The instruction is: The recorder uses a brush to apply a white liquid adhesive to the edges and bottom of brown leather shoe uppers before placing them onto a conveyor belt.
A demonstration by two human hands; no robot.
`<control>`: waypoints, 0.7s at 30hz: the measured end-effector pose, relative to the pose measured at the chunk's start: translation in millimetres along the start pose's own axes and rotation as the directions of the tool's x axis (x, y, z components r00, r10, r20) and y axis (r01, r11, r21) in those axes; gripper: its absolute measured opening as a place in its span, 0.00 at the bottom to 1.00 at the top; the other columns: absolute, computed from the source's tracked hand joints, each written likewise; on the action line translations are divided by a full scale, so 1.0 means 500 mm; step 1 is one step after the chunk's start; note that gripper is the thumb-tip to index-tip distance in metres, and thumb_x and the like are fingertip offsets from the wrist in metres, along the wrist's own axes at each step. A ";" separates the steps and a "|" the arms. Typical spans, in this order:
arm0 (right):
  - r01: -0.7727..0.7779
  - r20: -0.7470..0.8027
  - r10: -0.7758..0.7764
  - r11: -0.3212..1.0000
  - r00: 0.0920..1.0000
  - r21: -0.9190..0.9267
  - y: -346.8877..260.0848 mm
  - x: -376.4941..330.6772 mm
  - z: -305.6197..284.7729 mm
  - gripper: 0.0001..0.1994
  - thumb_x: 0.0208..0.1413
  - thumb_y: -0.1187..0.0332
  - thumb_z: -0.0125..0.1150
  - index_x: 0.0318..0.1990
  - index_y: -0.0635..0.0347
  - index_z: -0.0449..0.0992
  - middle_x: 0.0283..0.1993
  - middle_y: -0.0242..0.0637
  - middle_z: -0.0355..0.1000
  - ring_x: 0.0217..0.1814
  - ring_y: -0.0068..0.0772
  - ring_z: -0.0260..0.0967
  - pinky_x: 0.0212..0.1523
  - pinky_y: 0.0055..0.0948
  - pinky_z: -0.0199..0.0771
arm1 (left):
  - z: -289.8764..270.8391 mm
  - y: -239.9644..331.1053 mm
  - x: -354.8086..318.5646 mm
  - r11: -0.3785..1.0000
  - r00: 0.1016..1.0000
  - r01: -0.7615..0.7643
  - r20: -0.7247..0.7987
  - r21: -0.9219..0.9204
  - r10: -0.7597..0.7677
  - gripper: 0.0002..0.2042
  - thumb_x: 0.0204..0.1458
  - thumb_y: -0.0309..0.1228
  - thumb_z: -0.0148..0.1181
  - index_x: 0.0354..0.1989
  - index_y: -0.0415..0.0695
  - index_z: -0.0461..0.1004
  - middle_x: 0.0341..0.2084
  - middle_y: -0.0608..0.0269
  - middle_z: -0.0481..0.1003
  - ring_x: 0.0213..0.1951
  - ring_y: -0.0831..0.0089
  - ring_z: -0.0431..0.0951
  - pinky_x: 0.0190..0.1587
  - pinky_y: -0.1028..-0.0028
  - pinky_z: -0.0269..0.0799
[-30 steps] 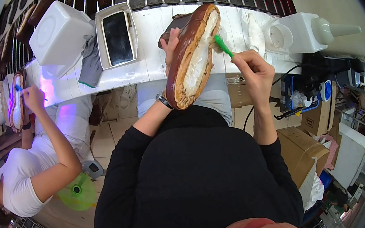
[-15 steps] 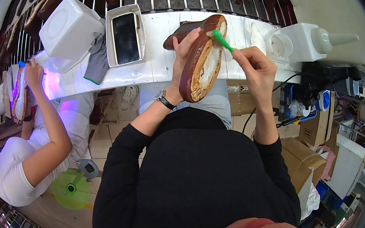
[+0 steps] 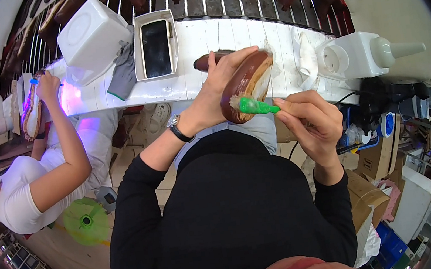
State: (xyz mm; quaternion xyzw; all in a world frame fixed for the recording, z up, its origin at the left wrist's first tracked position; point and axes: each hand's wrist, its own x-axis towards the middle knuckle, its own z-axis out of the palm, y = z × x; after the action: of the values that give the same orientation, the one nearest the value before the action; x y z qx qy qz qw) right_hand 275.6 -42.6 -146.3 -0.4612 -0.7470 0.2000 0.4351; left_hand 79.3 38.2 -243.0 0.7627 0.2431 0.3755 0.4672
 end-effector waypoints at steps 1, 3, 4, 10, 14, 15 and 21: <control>0.006 -0.007 -0.006 1.000 1.000 -0.002 0.000 0.005 -0.006 0.10 0.45 0.78 0.72 0.37 0.62 0.81 0.30 0.34 0.74 0.22 0.24 0.68 0.20 0.22 0.64 | -0.014 0.012 0.008 0.999 0.993 0.040 0.110 0.035 -0.043 0.47 0.39 0.40 0.74 0.69 0.52 0.52 0.65 0.64 0.61 0.64 0.61 0.63 0.67 0.42 0.32; 0.078 0.005 -0.078 0.995 0.997 -0.060 0.002 0.018 -0.017 0.09 0.44 0.81 0.70 0.36 0.69 0.81 0.30 0.39 0.75 0.25 0.23 0.70 0.23 0.18 0.65 | -0.035 0.023 0.026 0.996 0.982 0.078 0.176 -0.039 -0.070 0.48 0.38 0.39 0.74 0.69 0.52 0.53 0.65 0.64 0.61 0.64 0.60 0.64 0.66 0.41 0.36; 0.087 -0.004 -0.087 0.994 0.996 -0.066 0.008 0.024 -0.021 0.09 0.44 0.81 0.70 0.36 0.69 0.81 0.30 0.39 0.75 0.25 0.23 0.70 0.23 0.18 0.65 | -0.044 0.023 0.038 0.999 0.974 0.027 0.226 0.031 -0.033 0.48 0.37 0.39 0.75 0.69 0.51 0.53 0.64 0.64 0.62 0.63 0.60 0.64 0.65 0.41 0.37; 0.252 -0.068 -0.286 0.916 0.956 -0.311 0.066 0.089 -0.047 0.14 0.39 0.76 0.74 0.37 0.58 0.81 0.29 0.33 0.74 0.25 0.29 0.70 0.22 0.26 0.68 | -0.101 -0.011 0.147 1.000 0.828 -0.009 0.560 -0.026 0.022 0.41 0.34 0.36 0.79 0.60 0.42 0.65 0.48 0.56 0.75 0.50 0.66 0.75 0.57 0.64 0.66; 0.310 -0.037 -0.365 0.836 0.930 -0.452 0.088 0.139 -0.076 0.11 0.42 0.73 0.73 0.36 0.57 0.81 0.29 0.30 0.73 0.25 0.29 0.70 0.23 0.26 0.69 | -0.120 -0.050 0.225 0.996 0.729 0.056 0.685 -0.070 0.008 0.36 0.34 0.33 0.80 0.54 0.37 0.69 0.46 0.56 0.77 0.47 0.71 0.76 0.51 0.71 0.73; 0.311 -0.041 -0.371 0.830 0.928 -0.462 0.091 0.149 -0.082 0.11 0.42 0.73 0.73 0.36 0.57 0.81 0.29 0.30 0.73 0.25 0.29 0.70 0.23 0.26 0.69 | -0.122 -0.057 0.242 0.985 0.690 0.119 0.724 -0.124 0.008 0.36 0.34 0.33 0.80 0.54 0.37 0.69 0.46 0.56 0.77 0.48 0.71 0.75 0.52 0.71 0.73; 0.321 0.122 -0.311 0.741 0.943 -0.590 0.089 0.179 -0.102 0.06 0.46 0.68 0.70 0.31 0.55 0.79 0.27 0.25 0.72 0.26 0.26 0.71 0.24 0.27 0.69 | -0.123 -0.114 0.297 0.942 0.574 0.258 0.818 -0.217 0.031 0.36 0.37 0.31 0.78 0.57 0.36 0.68 0.49 0.58 0.76 0.51 0.72 0.73 0.56 0.71 0.69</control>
State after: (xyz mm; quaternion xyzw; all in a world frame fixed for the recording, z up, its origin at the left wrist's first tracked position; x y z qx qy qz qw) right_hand 323.3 51.4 -108.2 -0.4405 -0.8419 -0.1206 0.2874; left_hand 118.1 203.3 -225.7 0.7477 -0.0112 -0.0125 0.6639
